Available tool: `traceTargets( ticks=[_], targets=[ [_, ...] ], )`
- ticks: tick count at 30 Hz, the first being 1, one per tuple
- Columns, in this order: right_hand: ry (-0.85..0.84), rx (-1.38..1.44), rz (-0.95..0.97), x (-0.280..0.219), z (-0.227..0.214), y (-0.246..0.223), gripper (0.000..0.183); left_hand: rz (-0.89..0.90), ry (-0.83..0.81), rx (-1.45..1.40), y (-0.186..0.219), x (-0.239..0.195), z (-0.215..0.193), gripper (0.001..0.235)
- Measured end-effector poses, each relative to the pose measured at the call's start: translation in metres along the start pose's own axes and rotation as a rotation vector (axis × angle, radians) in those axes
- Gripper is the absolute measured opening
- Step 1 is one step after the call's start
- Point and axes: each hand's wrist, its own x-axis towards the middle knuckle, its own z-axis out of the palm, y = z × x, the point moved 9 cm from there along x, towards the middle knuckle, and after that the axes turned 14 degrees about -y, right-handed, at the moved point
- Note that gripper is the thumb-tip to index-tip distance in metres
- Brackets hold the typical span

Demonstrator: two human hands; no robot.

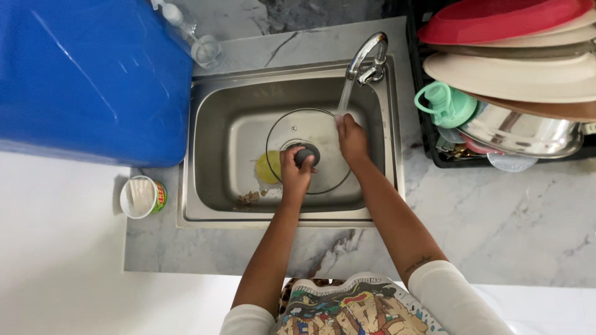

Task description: The person moves a large blue water container aside to clear the sink area. They then use a yellow sponge to scrub a glass lid under running water from the faucet, rinsing it thoroughly before placing it in a dish rack.

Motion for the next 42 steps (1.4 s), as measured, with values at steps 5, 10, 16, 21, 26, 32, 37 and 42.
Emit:
traceTargets(
  ticks=[5, 10, 16, 21, 26, 32, 37, 42],
  targets=[
    [-0.118, -0.414, -0.145, -0.008, 0.021, -0.033, 0.052, 0.022, 0.068, 0.004, -0.011, 0.004, -0.009, 0.029],
    [-0.028, -0.714, -0.447, -0.015, 0.029, -0.053, 0.056, -0.001, 0.092, 0.062, -0.02, -0.001, -0.013, 0.028],
    [0.062, -0.829, -0.125, 0.005, 0.016, -0.019, 0.039, -0.047, 0.055, 0.356, -0.025, -0.001, -0.01, 0.035],
    [0.277, -1.203, -0.319, 0.012, 0.035, -0.027, 0.035, -0.053, 0.045, 0.45, -0.029, -0.004, -0.01, 0.036],
    [0.062, -1.005, -0.222, 0.044, 0.038, -0.003, 0.024, -0.214, -0.039, 0.337, -0.051, -0.004, -0.01, 0.032],
    [-0.348, 0.348, -0.033, 0.077, 0.029, -0.003, 0.022, -0.24, -0.071, 0.209, -0.038, -0.007, -0.005, 0.029],
    [-0.436, 0.989, 0.181, 0.054, 0.031, 0.002, 0.03, -0.184, -0.101, 0.099, -0.044, 0.001, 0.002, 0.026],
    [-0.41, 0.749, 0.088, 0.021, -0.002, 0.002, 0.035, -0.138, -0.14, -0.08, -0.046, 0.01, 0.016, 0.028]
  ],
)
